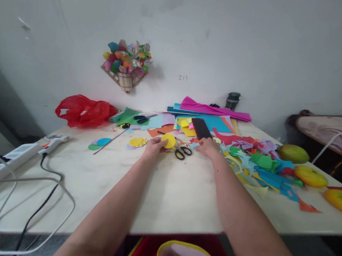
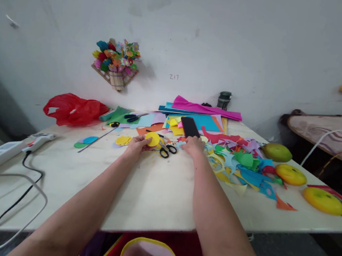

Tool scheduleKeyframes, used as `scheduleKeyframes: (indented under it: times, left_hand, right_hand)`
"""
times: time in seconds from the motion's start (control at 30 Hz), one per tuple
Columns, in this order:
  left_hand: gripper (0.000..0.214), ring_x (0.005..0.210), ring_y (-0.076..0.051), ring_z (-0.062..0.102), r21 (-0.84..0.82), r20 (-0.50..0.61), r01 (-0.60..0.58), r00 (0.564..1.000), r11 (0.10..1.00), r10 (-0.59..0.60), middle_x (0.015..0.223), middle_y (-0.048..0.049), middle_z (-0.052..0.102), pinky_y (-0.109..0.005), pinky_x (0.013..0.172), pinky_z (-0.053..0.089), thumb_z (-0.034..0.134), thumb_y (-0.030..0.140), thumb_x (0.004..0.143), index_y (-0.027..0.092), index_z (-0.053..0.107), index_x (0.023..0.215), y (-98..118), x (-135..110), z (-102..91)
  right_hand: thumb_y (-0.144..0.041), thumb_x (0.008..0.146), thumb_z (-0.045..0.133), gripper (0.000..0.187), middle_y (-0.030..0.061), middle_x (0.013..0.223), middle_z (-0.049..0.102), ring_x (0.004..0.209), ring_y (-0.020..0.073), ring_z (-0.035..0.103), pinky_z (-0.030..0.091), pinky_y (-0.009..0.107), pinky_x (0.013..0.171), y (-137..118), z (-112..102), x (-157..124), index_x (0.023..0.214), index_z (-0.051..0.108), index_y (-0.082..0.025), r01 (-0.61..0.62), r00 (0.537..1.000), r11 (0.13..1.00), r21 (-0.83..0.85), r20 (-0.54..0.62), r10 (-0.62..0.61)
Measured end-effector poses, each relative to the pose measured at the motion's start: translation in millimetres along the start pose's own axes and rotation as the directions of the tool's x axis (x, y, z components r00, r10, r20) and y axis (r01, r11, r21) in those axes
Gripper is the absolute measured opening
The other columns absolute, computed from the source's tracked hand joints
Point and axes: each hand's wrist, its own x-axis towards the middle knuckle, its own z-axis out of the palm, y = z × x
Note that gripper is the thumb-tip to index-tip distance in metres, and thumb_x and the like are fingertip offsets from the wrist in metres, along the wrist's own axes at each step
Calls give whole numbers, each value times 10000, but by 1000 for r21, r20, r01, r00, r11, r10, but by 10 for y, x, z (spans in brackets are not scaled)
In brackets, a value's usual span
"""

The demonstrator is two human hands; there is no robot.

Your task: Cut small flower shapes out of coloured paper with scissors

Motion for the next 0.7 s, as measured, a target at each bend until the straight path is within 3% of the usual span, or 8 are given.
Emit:
scheduleKeyframes:
  times: [0.23,0.33,0.43,0.57,0.7]
  left_hand:
    - [335,626,-185,680,15,4,6,1000,1000,-6,694,-81,703,-272,598,549,832,342,556,115,622,685,-3,5,11]
    - [320,614,-182,674,15,-5,16,1000,1000,-16,687,-82,703,-268,580,543,832,330,561,121,616,671,10,-5,24]
    - [308,605,-179,671,14,-4,21,1000,1000,-21,682,-81,700,-274,590,543,829,324,571,120,622,673,22,-12,32]
    - [325,601,-179,671,21,-13,21,1000,1000,-20,684,-80,697,-284,598,544,834,339,565,122,612,662,26,-13,36]
    - [335,612,-182,675,20,-9,20,1000,1000,-20,691,-84,700,-277,587,541,836,345,560,119,617,676,25,-15,39]
  right_hand:
    - [-279,739,674,225,63,1036,712,1013,244,632,384,379,909,11,29,56,954,686,-214,-57,998,986,154,16,56]
    - [-241,730,676,231,54,1037,716,1009,236,635,389,368,909,1,33,48,959,686,-212,-53,999,981,186,-2,54]
    - [-242,735,669,279,63,1029,718,995,241,637,400,370,894,11,45,47,1012,692,-219,-41,999,980,197,-11,45]
    - [-373,743,671,364,129,1122,671,1076,308,588,396,422,893,37,71,57,1073,710,-224,16,997,997,75,-70,-11]
    - [-452,762,647,399,164,1211,620,1164,351,525,371,449,926,33,58,48,1067,722,-206,18,999,1000,17,-40,-17]
